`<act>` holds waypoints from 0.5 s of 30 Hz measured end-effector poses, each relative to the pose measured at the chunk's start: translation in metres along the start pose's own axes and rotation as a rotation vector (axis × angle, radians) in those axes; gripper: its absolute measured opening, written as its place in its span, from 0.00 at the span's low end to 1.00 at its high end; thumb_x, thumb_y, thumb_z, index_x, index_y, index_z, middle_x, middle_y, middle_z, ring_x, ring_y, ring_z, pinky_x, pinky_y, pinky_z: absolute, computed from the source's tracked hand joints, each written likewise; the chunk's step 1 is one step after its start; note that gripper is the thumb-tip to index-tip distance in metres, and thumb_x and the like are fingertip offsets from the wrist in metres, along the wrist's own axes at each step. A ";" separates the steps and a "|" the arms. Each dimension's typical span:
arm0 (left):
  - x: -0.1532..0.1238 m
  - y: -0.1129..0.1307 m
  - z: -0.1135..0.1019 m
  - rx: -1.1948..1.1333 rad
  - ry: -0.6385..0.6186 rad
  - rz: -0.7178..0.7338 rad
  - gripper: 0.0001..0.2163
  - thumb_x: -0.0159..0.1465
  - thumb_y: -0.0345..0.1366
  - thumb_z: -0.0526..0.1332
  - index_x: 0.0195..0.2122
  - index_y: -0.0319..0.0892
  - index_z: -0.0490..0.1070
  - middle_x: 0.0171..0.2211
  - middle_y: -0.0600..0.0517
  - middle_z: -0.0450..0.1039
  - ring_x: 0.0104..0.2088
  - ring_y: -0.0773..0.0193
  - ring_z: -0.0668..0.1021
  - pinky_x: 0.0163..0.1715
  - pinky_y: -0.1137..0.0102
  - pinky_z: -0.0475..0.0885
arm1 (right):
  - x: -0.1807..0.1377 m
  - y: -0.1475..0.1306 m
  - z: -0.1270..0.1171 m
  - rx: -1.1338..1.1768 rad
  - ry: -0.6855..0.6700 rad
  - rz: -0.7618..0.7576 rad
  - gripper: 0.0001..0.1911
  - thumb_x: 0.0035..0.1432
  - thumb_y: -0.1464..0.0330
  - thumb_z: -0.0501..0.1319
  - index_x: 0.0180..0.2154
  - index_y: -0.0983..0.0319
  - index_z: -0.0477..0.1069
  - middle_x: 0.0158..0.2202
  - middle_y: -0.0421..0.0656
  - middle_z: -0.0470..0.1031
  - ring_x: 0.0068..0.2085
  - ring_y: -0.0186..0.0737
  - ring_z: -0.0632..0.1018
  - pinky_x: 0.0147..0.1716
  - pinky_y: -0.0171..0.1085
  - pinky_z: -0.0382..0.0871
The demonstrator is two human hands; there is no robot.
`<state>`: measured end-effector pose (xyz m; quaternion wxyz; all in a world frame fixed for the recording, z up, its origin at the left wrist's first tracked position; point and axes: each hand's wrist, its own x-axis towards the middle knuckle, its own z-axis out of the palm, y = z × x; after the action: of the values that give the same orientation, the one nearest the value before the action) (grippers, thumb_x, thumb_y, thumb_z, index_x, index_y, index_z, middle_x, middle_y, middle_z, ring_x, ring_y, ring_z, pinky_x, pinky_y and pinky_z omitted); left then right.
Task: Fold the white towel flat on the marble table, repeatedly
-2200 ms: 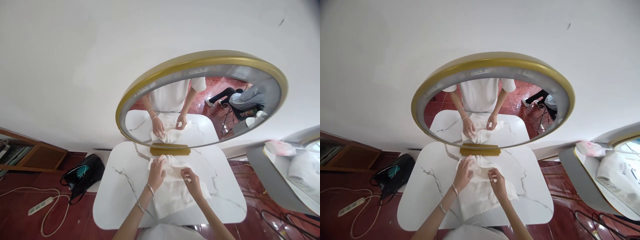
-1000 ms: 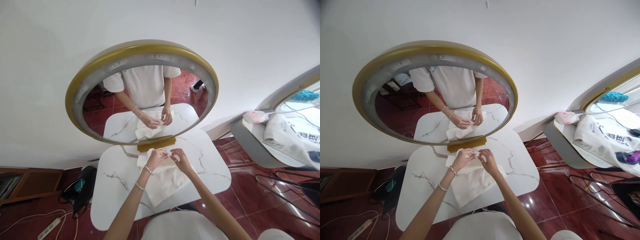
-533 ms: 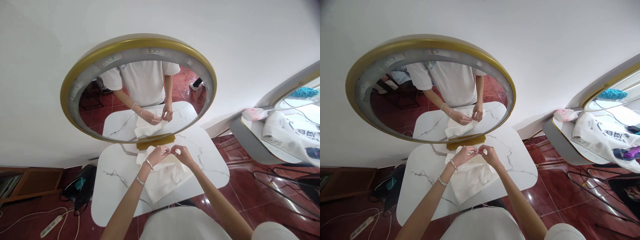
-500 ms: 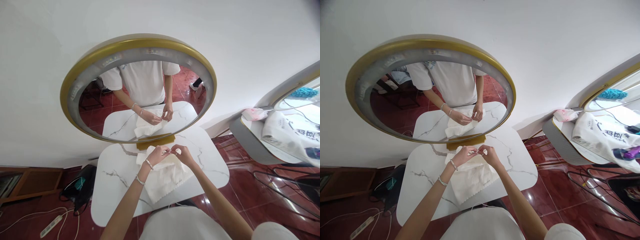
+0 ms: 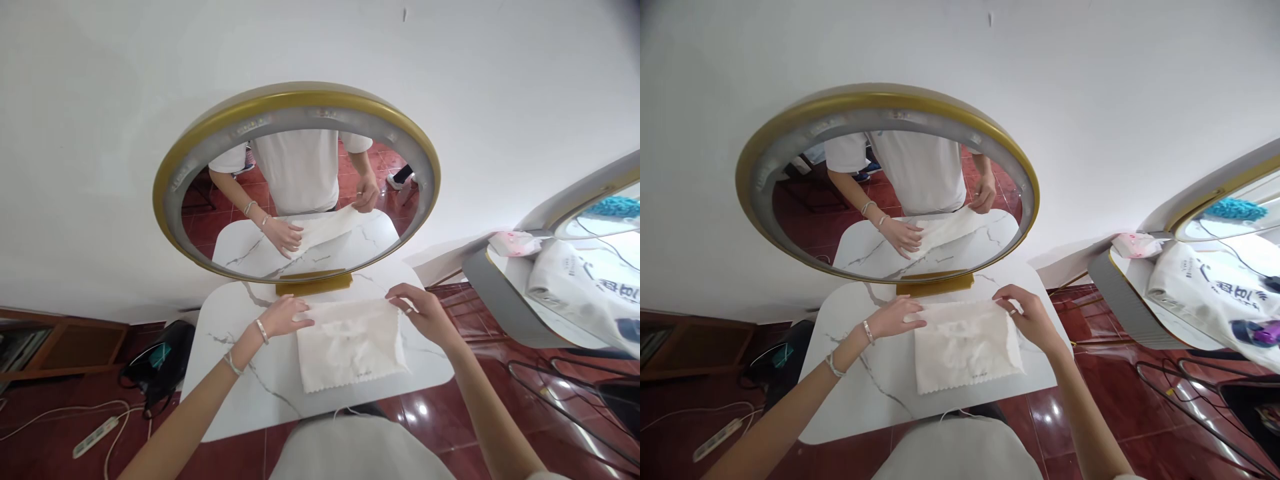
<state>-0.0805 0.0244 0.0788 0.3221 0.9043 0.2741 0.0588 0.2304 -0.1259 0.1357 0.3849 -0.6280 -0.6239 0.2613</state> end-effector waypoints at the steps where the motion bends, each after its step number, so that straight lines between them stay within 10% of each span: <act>1: -0.004 -0.001 -0.007 -0.014 0.003 -0.007 0.10 0.59 0.46 0.62 0.26 0.48 0.76 0.30 0.52 0.79 0.31 0.62 0.79 0.47 0.69 0.68 | -0.002 0.003 -0.006 -0.017 0.043 0.015 0.11 0.64 0.61 0.55 0.37 0.59 0.73 0.36 0.44 0.77 0.38 0.39 0.77 0.40 0.36 0.70; 15: -0.026 0.083 -0.093 0.050 0.320 -0.048 0.09 0.67 0.42 0.54 0.35 0.43 0.68 0.34 0.54 0.75 0.35 0.65 0.76 0.38 0.71 0.69 | -0.037 -0.035 -0.081 -0.281 0.462 0.071 0.12 0.55 0.57 0.63 0.34 0.58 0.73 0.31 0.41 0.74 0.31 0.36 0.73 0.29 0.35 0.69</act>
<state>-0.0905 0.0085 0.2046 0.2531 0.8842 0.3447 0.1878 0.2723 -0.1780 0.2041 0.4168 -0.7396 -0.5273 0.0355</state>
